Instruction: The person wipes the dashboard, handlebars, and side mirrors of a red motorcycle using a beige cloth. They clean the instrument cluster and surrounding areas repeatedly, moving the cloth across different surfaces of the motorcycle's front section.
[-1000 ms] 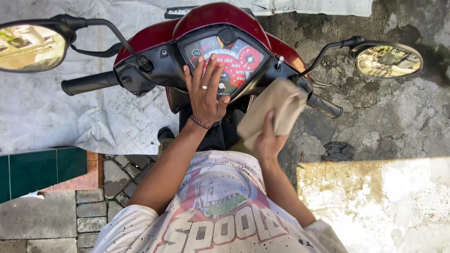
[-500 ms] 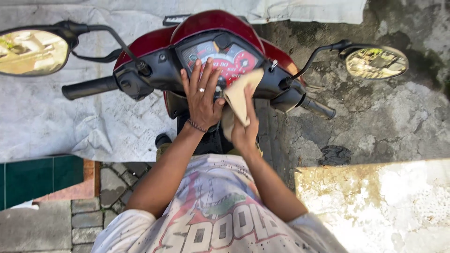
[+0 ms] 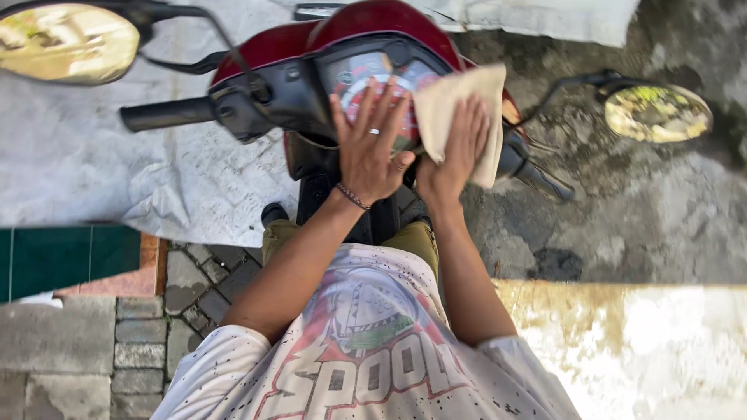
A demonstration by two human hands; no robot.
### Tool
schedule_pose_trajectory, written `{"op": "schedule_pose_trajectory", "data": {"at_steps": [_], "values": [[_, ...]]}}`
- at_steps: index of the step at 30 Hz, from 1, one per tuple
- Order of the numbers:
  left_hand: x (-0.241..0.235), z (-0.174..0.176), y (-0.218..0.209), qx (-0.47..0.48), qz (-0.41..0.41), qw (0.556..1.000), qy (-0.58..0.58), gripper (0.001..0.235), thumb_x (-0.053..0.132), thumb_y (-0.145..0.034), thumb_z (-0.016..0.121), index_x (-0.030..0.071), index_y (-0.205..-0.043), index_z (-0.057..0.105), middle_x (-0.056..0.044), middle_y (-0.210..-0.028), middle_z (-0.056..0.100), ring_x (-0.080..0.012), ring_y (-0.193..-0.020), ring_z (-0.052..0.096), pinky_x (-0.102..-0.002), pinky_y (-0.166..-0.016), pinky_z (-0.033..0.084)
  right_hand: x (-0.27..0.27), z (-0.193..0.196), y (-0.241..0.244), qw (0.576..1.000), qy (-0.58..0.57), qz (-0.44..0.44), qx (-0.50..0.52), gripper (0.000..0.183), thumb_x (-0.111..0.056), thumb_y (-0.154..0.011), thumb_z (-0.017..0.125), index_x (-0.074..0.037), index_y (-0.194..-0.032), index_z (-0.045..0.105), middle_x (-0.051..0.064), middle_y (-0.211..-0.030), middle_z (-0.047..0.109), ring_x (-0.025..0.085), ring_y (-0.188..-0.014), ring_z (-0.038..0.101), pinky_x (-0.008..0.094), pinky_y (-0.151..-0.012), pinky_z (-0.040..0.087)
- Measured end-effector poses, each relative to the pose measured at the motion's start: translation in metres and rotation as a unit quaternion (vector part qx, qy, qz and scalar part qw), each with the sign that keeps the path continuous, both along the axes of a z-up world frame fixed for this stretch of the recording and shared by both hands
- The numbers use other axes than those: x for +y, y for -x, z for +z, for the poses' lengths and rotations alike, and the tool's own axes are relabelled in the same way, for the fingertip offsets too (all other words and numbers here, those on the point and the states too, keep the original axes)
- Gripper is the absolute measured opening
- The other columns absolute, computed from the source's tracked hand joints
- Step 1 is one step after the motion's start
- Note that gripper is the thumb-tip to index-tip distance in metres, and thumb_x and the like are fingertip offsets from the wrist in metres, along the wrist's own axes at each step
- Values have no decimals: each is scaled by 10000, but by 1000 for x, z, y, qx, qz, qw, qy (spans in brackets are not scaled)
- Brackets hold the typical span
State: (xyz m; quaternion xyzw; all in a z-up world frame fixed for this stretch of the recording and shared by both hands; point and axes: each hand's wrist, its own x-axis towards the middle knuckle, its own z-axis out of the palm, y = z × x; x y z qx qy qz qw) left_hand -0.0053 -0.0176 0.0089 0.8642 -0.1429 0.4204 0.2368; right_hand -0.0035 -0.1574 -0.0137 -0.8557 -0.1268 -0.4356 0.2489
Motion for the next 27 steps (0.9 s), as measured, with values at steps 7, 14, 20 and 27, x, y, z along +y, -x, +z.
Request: {"op": "schedule_pose_trajectory", "data": {"at_steps": [7, 14, 20, 27], "values": [[45, 19, 49, 52, -212, 942, 256, 927, 722, -986, 369, -22, -1535, 424, -185, -1631, 380, -353, -1548, 313, -534, -1305, 73, -3, -92, 112, 805, -459, 251, 280, 541, -93, -1078, 490, -38, -1595, 340, 278, -1507, 477, 414, -1362, 452, 585, -1106, 379], [68, -26, 138, 158, -411, 623, 646, 750, 364, -992, 630, -48, -1548, 342, -230, -1471, 540, -354, -1291, 576, -604, -1084, 441, 64, 37, 100, 714, -389, 435, 386, 362, -141, -911, 723, 26, -1220, 642, 192, -1092, 694, 171, -999, 596, 430, -893, 522], [94, 39, 144, 11, 8, 636, 771, 453, 323, -1075, 580, -37, -1350, 559, -169, -1304, 663, -174, -1168, 603, -451, -1024, 526, 155, 111, 51, 916, -87, 385, 68, 689, -176, -896, 880, 53, -1411, 483, 254, -1196, 569, 400, -976, 571, 506, -918, 483], [197, 12, 32, -91, 225, 765, 596, 648, 392, -1075, 389, -85, -1508, 321, -261, -1555, 385, -347, -1392, 443, -407, -1184, 343, 203, 168, -10, 898, -41, 423, 110, 415, -225, -1147, 487, 31, -1473, 454, 246, -1534, 426, 422, -1466, 415, 526, -1219, 379]]}}
